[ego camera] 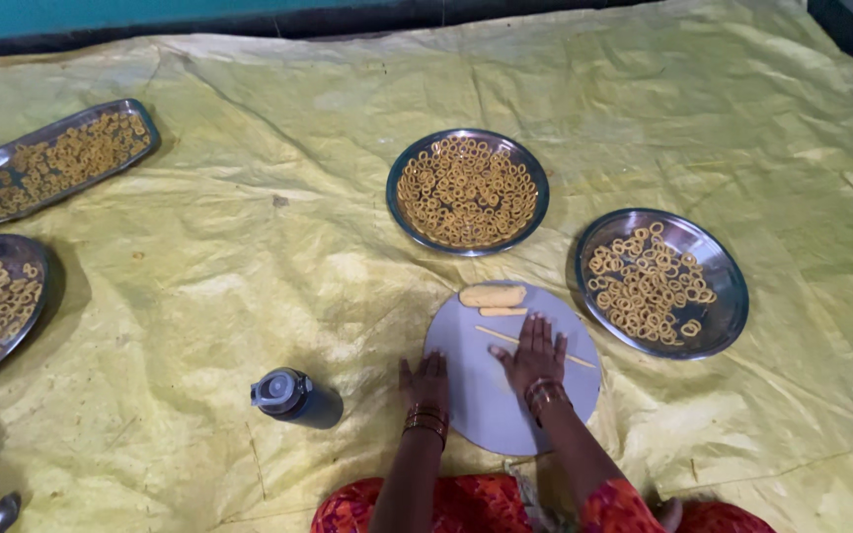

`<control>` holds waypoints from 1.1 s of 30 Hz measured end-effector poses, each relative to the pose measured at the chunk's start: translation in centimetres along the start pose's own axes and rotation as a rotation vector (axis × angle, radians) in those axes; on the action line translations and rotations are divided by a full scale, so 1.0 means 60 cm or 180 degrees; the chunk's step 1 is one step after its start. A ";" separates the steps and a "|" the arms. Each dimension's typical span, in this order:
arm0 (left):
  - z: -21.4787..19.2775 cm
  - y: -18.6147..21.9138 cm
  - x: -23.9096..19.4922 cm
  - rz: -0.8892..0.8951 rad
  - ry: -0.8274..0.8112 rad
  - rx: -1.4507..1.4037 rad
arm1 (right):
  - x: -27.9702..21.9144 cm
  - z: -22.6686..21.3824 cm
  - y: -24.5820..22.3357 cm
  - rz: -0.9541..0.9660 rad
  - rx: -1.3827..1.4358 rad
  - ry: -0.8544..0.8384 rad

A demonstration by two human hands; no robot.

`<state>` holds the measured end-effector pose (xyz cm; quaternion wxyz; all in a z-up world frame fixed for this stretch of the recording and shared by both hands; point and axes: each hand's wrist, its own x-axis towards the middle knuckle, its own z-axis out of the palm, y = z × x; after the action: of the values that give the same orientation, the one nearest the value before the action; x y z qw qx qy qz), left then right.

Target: The person rolls a piece of dough into a thin rope on a round board, then joins the ends to form a ring and places it into a metal tray. This process is repeated multiple times.

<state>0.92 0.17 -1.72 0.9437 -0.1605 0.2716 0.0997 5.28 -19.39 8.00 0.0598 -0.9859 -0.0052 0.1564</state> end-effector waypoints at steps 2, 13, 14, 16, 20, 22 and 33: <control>0.005 -0.003 -0.001 -0.0062 -0.0084 -0.0100 | 0.007 -0.009 -0.005 0.0034 -0.0073 0.0024; -0.015 0.001 0.013 0.0226 -0.0304 0.0370 | -0.214 0.003 0.017 -0.0580 -0.0528 -0.0772; -0.017 0.003 0.013 0.0124 -0.0456 0.0222 | -0.215 0.002 0.023 -0.0516 -0.0580 -0.0783; -0.021 0.003 0.009 0.0012 -0.0445 -0.0020 | -0.196 -0.001 0.033 -0.0455 -0.0613 -0.0679; -0.017 0.001 0.004 -0.0396 -0.0187 -0.3022 | -0.091 -0.015 0.056 -0.0426 -0.0545 -0.0024; -0.011 -0.001 0.005 -0.0596 -0.0030 -0.5541 | -0.040 -0.021 0.054 -0.0038 -0.0312 -0.0073; -0.032 0.013 0.021 -0.0781 0.0140 -0.8738 | -0.193 0.027 0.064 -0.0553 -0.0412 -0.0507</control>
<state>0.84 0.36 -4.14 0.0283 -0.9784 -0.0447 0.1996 -6.25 -23.34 9.55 0.0088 -0.9680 -0.1053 0.2277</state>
